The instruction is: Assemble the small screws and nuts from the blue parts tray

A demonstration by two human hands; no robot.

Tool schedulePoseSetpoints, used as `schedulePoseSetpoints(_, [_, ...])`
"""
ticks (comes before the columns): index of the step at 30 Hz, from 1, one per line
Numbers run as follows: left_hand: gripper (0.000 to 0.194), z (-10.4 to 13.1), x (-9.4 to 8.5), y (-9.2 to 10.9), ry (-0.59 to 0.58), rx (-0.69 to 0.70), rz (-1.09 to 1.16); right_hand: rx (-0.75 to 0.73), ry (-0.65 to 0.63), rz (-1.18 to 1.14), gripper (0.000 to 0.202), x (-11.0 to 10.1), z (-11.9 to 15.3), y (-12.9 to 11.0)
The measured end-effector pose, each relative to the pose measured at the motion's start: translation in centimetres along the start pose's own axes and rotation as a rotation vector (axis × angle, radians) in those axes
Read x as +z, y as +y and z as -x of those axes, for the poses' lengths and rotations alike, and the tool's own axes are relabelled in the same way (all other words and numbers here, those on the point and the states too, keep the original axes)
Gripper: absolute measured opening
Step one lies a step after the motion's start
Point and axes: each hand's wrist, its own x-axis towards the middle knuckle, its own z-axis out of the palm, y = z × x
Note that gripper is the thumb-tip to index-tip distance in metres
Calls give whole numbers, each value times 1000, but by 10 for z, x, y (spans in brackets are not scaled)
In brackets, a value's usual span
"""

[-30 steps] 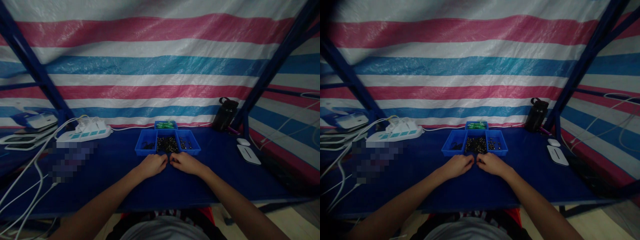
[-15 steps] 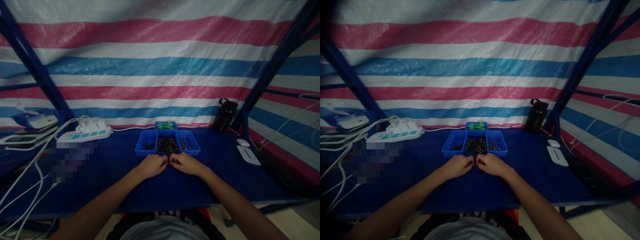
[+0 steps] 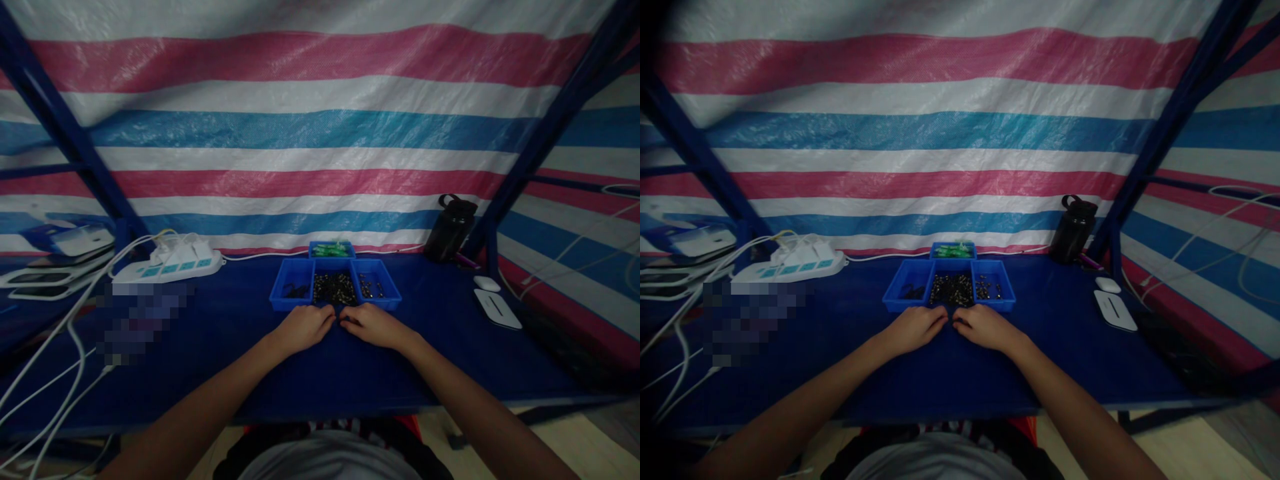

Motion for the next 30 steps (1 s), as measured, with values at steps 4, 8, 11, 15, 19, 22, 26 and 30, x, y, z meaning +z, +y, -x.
schedulePoseSetpoints(4, [23, 1, 0, 0, 22, 9, 29, -27, 15, 14, 20, 1, -1, 1])
schedulePoseSetpoints(8, [18, 1, 0, -1, 28, 25, 46, -39, 16, 17, 23, 2, -1, 1])
schedulePoseSetpoints(11, [20, 1, -1, -1, 27, 24, 51, -38, 13, 26, 23, 3, -1, 2])
schedulePoseSetpoints(15, [21, 1, -1, -1, 30, 30, 60, -31, 9, 29, 23, 2, -1, 2])
schedulePoseSetpoints(19, [20, 0, -2, 0, 37, 34, 83, -29, 3, 27, 23, 2, -2, 2])
schedulePoseSetpoints(22, [20, 1, -3, 0, 48, 39, 114, -34, 5, 38, 22, 3, -2, 3])
schedulePoseSetpoints(26, [16, 1, -5, 1, 71, 59, 171, -49, 18, 49, 24, 5, -2, 3])
schedulePoseSetpoints(30, [14, 1, -5, 1, 89, 81, 199, -50, 10, 60, 24, 6, -2, 2])
